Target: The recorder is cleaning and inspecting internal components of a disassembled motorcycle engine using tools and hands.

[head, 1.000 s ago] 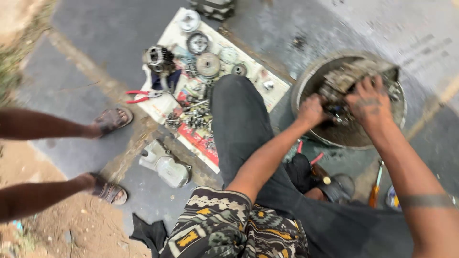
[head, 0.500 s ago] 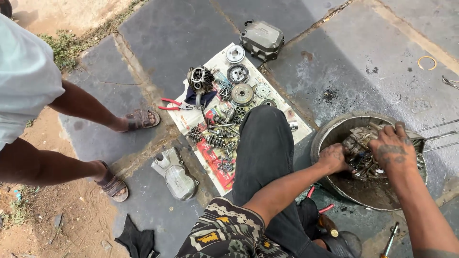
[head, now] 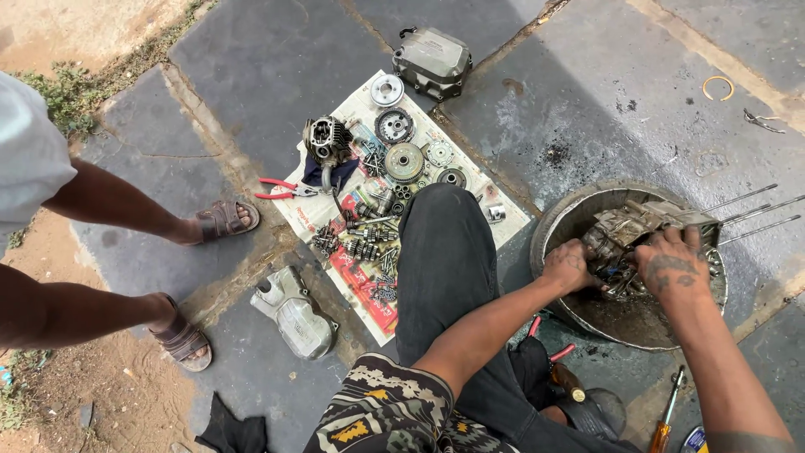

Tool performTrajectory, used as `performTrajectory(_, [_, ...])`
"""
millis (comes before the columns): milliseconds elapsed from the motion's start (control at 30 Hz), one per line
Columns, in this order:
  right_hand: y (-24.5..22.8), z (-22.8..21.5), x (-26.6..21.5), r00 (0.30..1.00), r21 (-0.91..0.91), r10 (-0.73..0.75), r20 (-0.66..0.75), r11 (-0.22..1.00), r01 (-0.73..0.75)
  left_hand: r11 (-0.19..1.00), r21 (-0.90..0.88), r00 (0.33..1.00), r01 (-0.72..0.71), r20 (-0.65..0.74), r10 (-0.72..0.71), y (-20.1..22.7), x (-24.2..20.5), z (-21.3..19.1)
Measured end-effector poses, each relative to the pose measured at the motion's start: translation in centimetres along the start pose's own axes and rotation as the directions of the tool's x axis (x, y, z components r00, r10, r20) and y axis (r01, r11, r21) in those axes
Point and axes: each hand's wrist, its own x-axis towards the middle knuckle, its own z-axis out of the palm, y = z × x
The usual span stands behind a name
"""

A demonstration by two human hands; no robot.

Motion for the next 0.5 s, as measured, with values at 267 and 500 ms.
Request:
performTrajectory(267, [0.1, 6.8, -2.7, 0.980, 0.187, 0.130, -0.152, 0.977, -0.101, 0.999, -0.037, 0.999, 0.036, 0.033, -0.035, 0.6, -0.6, -0.8])
performTrajectory(500, [-1.8, 16.4, -9.0, 0.815, 0.714, 0.561, -0.146, 0.630, -0.306, 0.997, -0.046, 0.998, 0.058, 0.022, -0.057, 0.5, -0.6, -0.2])
